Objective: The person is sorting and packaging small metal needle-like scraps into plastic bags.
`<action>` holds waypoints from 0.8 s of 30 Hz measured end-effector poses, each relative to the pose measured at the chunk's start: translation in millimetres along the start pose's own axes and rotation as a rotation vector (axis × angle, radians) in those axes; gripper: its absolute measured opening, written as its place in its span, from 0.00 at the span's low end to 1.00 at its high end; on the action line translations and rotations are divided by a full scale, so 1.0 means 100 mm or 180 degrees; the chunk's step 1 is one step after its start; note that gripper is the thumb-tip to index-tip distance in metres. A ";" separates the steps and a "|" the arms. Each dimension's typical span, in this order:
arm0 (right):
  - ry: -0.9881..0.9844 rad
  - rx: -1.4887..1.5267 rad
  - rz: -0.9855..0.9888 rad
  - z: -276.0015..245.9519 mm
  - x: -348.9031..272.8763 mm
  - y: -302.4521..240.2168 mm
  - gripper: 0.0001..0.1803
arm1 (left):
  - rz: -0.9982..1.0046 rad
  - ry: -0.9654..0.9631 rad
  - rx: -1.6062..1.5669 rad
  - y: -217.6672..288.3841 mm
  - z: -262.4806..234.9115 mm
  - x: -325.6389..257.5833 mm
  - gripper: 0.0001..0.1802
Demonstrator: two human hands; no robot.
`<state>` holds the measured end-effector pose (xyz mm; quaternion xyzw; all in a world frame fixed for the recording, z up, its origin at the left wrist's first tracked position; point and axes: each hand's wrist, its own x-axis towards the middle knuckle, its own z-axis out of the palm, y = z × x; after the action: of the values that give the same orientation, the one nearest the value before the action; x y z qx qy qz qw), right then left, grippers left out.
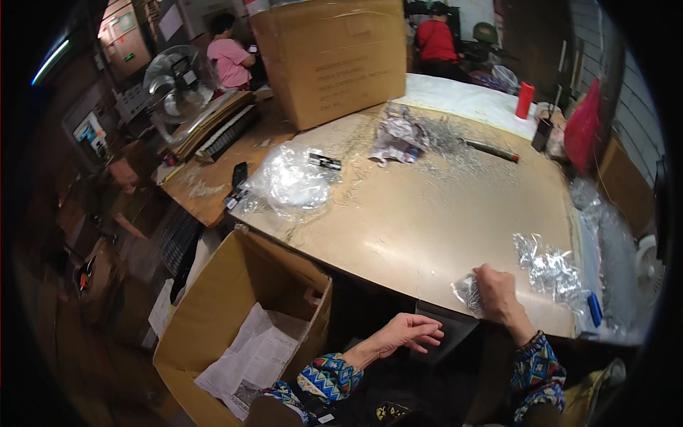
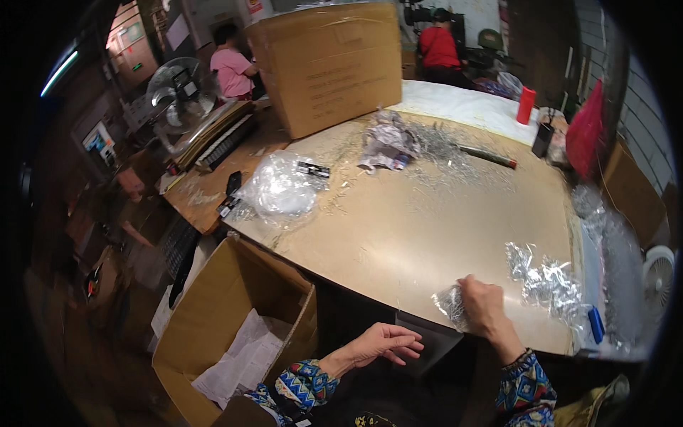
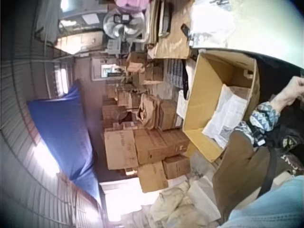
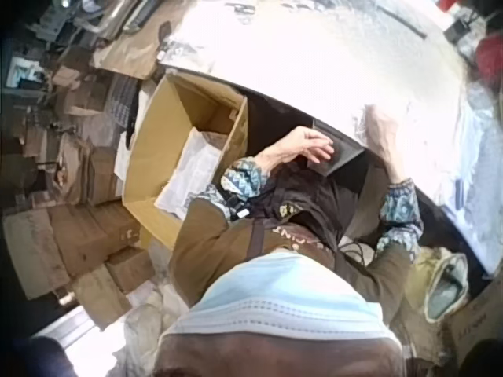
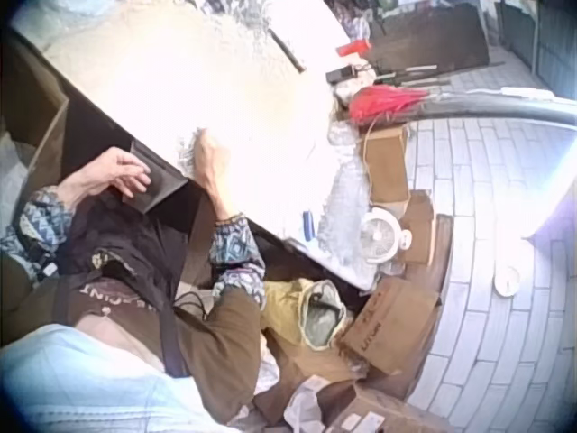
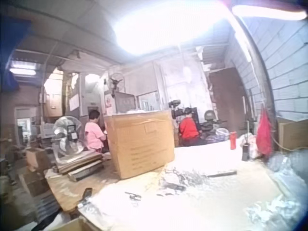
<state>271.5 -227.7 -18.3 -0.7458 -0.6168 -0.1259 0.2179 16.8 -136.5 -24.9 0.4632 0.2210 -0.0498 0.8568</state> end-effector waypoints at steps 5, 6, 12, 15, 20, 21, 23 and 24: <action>-0.0104 0.1776 -0.0016 -0.08 0.22 -0.46 0.05 | 0.0307 0.0068 -0.0715 0.14 0.05 0.18 0.24; -0.0192 0.1705 -0.0205 -0.13 0.27 -0.53 0.07 | 0.0586 0.0057 -0.0681 0.12 0.06 0.18 0.21; -0.0251 0.3286 0.1061 -0.35 0.34 -0.48 0.12 | 0.0787 0.0496 -0.1086 0.25 0.15 0.17 0.15; -0.0662 0.2515 -0.0346 -0.39 0.20 -0.36 0.15 | 0.0776 0.0367 -0.1170 0.23 0.19 0.21 0.19; -0.0776 0.3772 0.0716 -0.44 0.19 -0.28 0.16 | 0.0649 0.0324 -0.1105 0.22 0.21 0.17 0.23; -0.0783 0.3455 0.0585 -0.45 0.19 -0.28 0.17 | 0.0617 0.0279 -0.1248 0.22 0.21 0.18 0.23; -0.0759 0.3479 0.0772 -0.46 0.21 -0.40 0.20 | 0.0565 0.0230 -0.1389 0.25 0.25 0.19 0.23; -0.0872 0.3048 0.0694 -0.44 0.22 -0.42 0.21 | 0.0534 0.0160 -0.1521 0.29 0.27 0.19 0.22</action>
<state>238.7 -223.9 36.9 -0.6320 -0.5468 0.2934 0.4643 51.2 -140.2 2.6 0.2655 0.2085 0.0866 0.9373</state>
